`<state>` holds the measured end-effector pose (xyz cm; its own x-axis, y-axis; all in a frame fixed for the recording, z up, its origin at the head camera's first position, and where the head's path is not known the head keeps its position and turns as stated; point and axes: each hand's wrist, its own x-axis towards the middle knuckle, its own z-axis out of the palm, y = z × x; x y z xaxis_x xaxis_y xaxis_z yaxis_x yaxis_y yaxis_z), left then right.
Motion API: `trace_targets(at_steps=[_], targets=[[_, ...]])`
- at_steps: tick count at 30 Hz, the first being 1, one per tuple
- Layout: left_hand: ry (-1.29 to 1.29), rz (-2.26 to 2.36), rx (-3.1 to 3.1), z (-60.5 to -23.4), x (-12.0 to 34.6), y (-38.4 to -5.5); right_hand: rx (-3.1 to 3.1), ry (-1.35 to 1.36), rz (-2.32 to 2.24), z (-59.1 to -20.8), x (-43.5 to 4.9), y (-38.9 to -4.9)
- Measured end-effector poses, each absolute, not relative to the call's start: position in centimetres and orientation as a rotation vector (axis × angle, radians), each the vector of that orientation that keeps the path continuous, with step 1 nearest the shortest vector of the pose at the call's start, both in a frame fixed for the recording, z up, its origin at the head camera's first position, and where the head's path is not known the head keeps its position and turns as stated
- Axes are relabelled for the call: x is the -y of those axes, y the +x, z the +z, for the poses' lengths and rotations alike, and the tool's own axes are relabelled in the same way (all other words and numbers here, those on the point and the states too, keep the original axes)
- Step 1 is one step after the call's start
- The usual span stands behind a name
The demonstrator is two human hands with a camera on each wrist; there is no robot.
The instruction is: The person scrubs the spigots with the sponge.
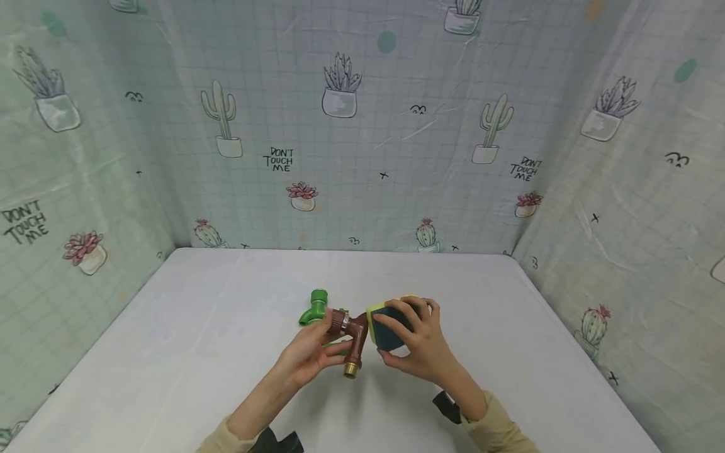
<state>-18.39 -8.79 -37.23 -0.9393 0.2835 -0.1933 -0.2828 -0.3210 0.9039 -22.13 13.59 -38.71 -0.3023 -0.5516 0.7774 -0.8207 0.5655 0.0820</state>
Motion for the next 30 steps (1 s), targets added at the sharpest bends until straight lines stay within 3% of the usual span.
trace_targets(at_steps=[13, 22, 30], targets=[[0.087, 2.248, -1.695, -37.4, 8.7, -18.4, 2.044, 1.455, 0.545, -37.3, -12.5, -18.8], [0.140, 2.194, -1.744, -37.6, 8.7, -18.3, 2.084, 1.323, 0.355, -37.0, -13.2, -20.8], [0.154, 2.124, -1.785, -37.7, 8.8, -18.2, 2.140, 1.247, 0.640, -36.3, -12.9, -20.9]])
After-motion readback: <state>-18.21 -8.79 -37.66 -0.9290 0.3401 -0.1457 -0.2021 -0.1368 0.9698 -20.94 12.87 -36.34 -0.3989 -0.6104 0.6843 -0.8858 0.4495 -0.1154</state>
